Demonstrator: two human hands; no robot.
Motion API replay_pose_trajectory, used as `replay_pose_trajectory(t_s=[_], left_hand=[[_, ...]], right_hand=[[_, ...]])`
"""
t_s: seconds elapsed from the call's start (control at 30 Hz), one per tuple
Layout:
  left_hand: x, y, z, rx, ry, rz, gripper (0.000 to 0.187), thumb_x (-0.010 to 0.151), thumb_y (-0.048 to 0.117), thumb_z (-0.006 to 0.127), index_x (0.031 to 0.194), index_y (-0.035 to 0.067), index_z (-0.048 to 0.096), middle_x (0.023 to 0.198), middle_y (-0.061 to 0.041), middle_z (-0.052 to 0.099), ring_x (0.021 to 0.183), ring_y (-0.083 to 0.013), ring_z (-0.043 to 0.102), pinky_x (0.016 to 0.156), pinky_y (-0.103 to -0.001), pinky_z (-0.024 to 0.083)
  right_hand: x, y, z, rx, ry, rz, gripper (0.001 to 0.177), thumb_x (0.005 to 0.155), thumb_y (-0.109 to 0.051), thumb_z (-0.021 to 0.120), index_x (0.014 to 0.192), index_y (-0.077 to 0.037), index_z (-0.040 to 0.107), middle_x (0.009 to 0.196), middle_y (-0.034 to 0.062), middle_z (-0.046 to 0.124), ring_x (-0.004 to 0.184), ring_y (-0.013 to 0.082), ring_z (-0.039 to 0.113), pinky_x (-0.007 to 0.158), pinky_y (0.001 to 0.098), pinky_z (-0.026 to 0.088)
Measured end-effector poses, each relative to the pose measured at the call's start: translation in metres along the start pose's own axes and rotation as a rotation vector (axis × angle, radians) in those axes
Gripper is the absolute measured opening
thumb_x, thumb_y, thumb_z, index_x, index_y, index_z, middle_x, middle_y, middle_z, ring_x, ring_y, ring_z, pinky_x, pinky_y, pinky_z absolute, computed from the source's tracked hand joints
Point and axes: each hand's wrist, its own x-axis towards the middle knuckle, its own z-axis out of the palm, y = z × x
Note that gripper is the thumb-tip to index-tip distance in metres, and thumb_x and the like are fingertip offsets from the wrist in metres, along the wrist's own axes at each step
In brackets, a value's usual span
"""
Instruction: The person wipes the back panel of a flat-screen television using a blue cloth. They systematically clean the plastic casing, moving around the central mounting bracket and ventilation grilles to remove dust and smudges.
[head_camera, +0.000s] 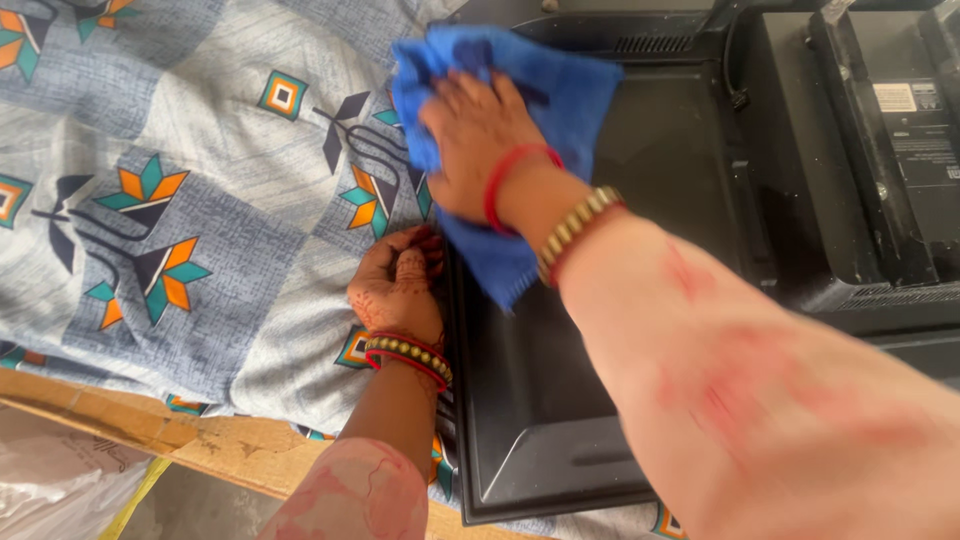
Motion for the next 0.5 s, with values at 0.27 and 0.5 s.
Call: replay_pose_trajectory(t_s=[0.27,0.5], left_hand=[[-0.002,-0.001,-0.004,-0.042,-0.027,0.02,0.021,0.099,-0.003,0.053,0.113,-0.007,0.068,0.098,-0.014,0.075,0.08,-0.0156,0.071,0.073,-0.026,0.06],[-0.003,0.0,-0.005,-0.049,-0.009,0.02,0.022,0.1,0.0,0.056,0.115,-0.008,0.069,0.098,-0.012,0.075,0.079,-0.0147,0.068,0.07,-0.025,0.057]], right_hand=[[0.036,-0.002,0.001,-0.084,-0.11,0.143,0.068,0.089,-0.029,0.058,0.149,-0.005,0.035,0.161,0.0171,0.031,0.153,0.029,0.018,0.12,0.0527,0.009],[-0.025,-0.027,0.004,-0.183,-0.04,0.023,0.064,0.094,-0.033,0.046,0.147,0.002,0.043,0.155,0.0282,0.038,0.149,0.0365,0.03,0.12,0.0528,0.016]])
